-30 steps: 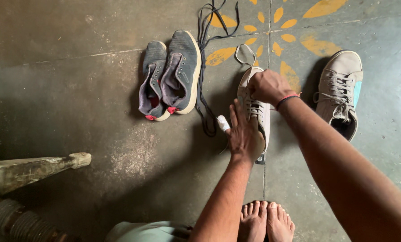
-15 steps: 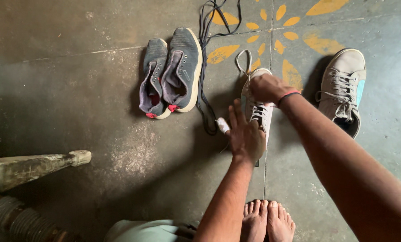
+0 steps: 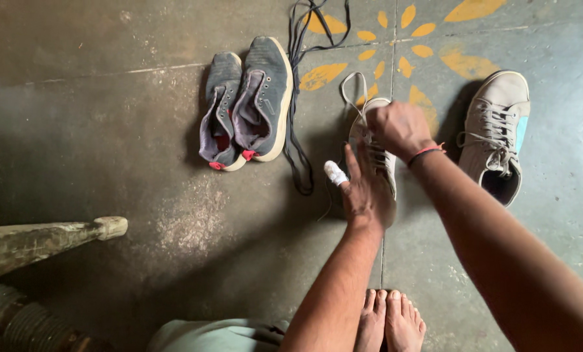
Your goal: The person sits on the floor and laces two pairs of shoes. They first thread and tie the laces on a pair of light-colored high-top sneakers, then move to a pair of dark running shoes and repeat the process.
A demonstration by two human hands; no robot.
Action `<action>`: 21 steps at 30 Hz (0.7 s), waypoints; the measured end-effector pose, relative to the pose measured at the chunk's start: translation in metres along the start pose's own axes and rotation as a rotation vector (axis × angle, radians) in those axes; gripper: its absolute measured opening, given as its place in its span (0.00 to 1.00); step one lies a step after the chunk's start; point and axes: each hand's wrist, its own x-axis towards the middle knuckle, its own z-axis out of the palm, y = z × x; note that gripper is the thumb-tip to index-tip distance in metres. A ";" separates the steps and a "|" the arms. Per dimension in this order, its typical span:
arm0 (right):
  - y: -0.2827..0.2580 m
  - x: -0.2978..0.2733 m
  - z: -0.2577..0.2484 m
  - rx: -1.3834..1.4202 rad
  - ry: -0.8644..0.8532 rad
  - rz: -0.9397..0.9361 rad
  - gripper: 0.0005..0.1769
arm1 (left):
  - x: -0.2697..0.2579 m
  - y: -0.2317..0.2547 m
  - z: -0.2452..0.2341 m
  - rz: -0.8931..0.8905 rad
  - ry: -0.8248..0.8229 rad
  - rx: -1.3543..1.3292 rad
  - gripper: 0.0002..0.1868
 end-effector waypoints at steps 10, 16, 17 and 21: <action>-0.022 0.018 -0.032 0.346 -0.689 0.201 0.14 | -0.015 -0.014 0.005 -0.006 0.274 -0.189 0.32; -0.032 0.019 -0.040 0.292 -0.916 0.237 0.20 | -0.011 -0.022 0.020 -0.010 0.188 -0.163 0.27; -0.032 0.019 -0.037 0.346 -0.907 0.214 0.20 | -0.009 -0.025 0.026 -0.015 0.182 -0.187 0.26; -0.027 0.014 -0.022 0.578 -0.937 0.284 0.19 | 0.015 -0.047 0.048 0.046 0.314 -0.067 0.25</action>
